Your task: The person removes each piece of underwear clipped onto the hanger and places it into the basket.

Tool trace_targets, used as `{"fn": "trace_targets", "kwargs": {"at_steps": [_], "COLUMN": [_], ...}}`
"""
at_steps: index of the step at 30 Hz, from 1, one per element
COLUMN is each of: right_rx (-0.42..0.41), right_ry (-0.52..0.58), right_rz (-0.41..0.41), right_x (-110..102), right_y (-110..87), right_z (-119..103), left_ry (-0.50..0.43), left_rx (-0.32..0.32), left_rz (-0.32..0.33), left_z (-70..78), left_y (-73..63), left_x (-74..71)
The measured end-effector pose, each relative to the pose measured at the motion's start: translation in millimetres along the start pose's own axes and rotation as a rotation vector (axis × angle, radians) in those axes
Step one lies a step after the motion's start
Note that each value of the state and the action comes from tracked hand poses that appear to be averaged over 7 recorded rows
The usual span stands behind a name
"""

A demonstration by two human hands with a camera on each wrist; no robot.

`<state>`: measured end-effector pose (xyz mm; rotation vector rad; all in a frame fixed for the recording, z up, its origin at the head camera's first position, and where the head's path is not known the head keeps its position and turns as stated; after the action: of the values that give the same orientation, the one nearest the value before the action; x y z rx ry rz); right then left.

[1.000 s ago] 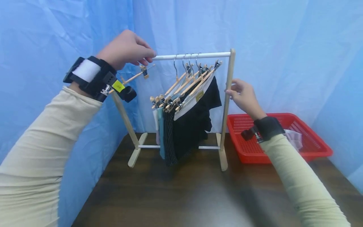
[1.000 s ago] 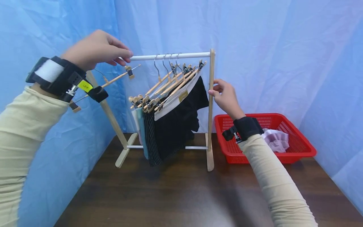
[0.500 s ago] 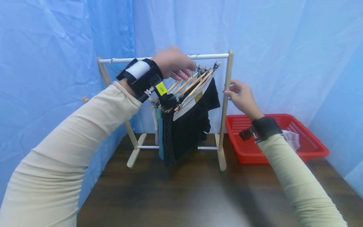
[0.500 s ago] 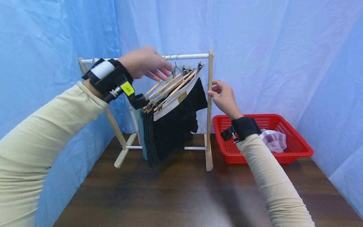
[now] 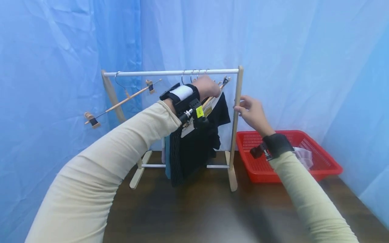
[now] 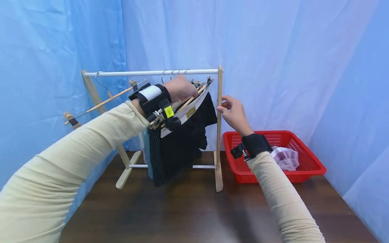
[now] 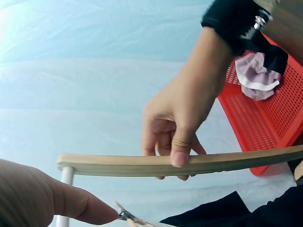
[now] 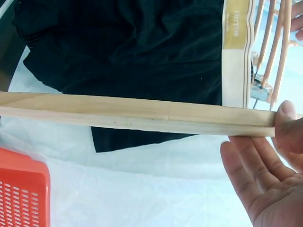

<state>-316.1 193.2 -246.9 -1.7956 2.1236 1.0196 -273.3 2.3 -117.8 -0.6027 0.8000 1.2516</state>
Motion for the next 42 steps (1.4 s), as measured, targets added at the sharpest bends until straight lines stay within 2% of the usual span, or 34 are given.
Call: {"fn": "trace_targets", "kwargs": {"at_steps": [6,12,15,22,26,32,39,42], "right_rx": [0.000,0.004,0.008,0.006,0.002,0.010,0.011,0.010], "right_ry": [-0.012,-0.014,-0.012,-0.018,-0.014,-0.011,-0.008,-0.009], "right_rz": [0.017,0.013,0.012,0.015,0.014,0.001,0.002,0.002], "right_x": [-3.5,-7.2,-7.7,-11.1,-13.7,-17.0,-16.5,-15.9], "right_y": [4.7,8.1,7.3,5.1,5.2,2.1,-1.3,-1.8], "right_z": [0.6,-3.9,-5.9,-12.2,-16.5,-16.2,-13.3,-12.1], "left_ry": [0.030,0.033,0.028,-0.082,-0.020,0.100,0.040,0.058], "left_rx": [0.039,0.057,0.050,0.031,0.047,0.088,0.079,0.071], "left_rz": [0.025,0.038,0.039,0.042,0.063,0.088,0.111,0.107], "left_z": [2.0,-2.2,-4.2,-2.5,-1.7,-1.0,-0.9,-1.0], "left_y": [13.7,23.3,22.3,17.4,18.1,18.9,17.1,18.6], "left_x": [11.4,17.1,17.1,8.7,3.2,5.2,9.4,9.5]}}
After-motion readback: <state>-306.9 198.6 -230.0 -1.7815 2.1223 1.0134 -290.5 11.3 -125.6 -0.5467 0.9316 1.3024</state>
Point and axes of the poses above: each hand's wrist, its own y-axis towards the middle knuckle, its own x-axis out of the palm, z = x × y, the point moved 2 cm from there along y, towards the middle knuckle, and after that the axes turned 6 degrees about x, right-handed, at the moved point
